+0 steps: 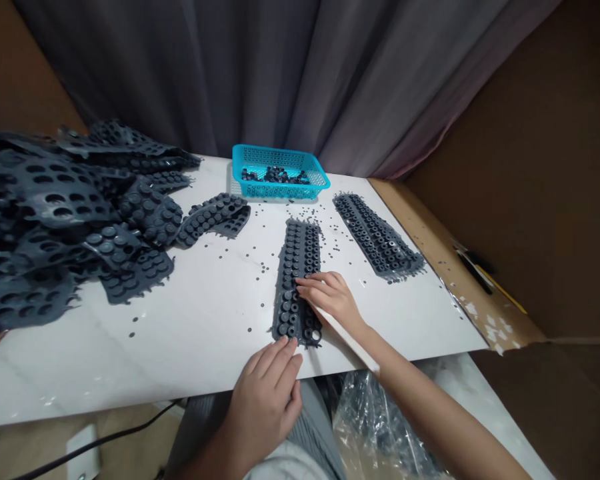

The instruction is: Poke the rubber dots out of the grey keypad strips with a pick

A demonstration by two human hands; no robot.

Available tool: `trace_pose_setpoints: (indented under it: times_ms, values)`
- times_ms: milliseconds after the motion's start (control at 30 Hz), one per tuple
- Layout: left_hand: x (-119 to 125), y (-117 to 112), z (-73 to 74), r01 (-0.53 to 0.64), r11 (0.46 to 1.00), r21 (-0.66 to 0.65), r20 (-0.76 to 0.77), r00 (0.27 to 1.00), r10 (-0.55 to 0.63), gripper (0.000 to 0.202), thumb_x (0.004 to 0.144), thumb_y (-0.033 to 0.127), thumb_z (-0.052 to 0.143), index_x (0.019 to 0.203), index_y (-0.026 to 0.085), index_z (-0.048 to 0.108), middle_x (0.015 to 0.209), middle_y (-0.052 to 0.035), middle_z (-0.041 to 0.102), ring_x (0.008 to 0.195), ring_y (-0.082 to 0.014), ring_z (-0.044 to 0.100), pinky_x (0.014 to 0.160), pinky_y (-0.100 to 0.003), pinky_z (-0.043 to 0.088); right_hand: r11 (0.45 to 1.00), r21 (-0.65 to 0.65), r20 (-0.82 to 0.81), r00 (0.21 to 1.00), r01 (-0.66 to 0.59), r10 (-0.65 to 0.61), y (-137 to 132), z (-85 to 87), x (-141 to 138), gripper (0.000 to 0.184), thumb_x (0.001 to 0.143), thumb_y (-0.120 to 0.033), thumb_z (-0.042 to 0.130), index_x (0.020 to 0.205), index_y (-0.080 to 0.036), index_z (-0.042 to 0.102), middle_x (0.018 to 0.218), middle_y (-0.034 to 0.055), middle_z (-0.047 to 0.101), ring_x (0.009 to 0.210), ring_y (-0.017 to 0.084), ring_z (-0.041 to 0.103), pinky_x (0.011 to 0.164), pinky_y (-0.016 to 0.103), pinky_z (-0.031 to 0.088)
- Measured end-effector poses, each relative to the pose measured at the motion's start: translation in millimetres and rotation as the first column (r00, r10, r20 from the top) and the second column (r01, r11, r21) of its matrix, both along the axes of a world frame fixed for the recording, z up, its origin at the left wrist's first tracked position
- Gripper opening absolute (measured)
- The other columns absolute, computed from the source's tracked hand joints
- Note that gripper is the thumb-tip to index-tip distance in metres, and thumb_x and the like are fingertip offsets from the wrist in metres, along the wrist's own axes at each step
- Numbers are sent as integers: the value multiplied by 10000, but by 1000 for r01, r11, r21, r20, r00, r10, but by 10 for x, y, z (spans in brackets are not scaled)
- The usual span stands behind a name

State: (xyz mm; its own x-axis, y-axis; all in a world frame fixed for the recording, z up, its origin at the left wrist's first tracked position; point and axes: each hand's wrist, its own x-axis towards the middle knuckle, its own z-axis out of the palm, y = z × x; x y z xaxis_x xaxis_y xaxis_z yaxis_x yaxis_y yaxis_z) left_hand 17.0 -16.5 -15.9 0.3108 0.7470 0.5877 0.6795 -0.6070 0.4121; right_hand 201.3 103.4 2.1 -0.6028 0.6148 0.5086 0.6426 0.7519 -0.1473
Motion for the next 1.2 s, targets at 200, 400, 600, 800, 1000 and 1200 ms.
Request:
trace_pose_setpoints:
  times_ms: [200,400,600,800,1000,1200]
  values:
    - [11,-8,-28,-3,1000,13,7,1000,3,260,825,89,456,1008,136,634,1127,-75,690,1054,-234,624,854,-366,499,990,-108,-236,965,90,-114,106,69,11,149,930,-191,510,989,-230,641,1064,65,718,937,218,610,800,396,499]
    - [17,-7,-8,-23,999,25,-1,1000,23,260,834,97,444,1002,149,636,1112,-65,699,1033,-224,635,853,-350,491,943,-325,-408,910,-76,-67,39,75,-52,87,896,-222,580,934,-243,656,1076,63,716,1015,229,607,862,442,509]
    - [21,-9,-17,-19,1000,14,-4,1000,19,261,831,94,452,1007,148,637,1109,-62,700,1034,-222,634,857,-348,484,928,-358,-415,908,-104,-59,37,28,-41,82,892,-241,589,923,-247,665,1047,65,728,988,234,617,864,461,505]
    - [21,-5,-24,-20,1000,21,4,1000,20,251,834,105,459,1005,141,640,1123,-63,693,1045,-225,627,869,-348,475,936,-340,-396,917,-96,-50,37,38,-43,69,887,-225,596,910,-242,659,1049,55,729,989,225,611,868,439,498]
    - [12,-4,-11,-19,1000,21,13,1000,19,248,829,96,458,990,141,642,1115,-63,696,1040,-220,628,869,-345,476,974,-227,-221,975,-25,-27,66,6,-25,94,915,-233,562,953,-241,647,1076,33,727,1003,214,606,875,409,465]
    - [14,-7,-23,-12,1000,11,8,1000,11,254,830,97,455,998,146,639,1112,-66,697,1041,-226,629,861,-351,486,999,-23,41,999,29,-28,170,-4,35,147,946,-221,506,958,-236,652,1107,16,719,931,217,600,809,395,436]
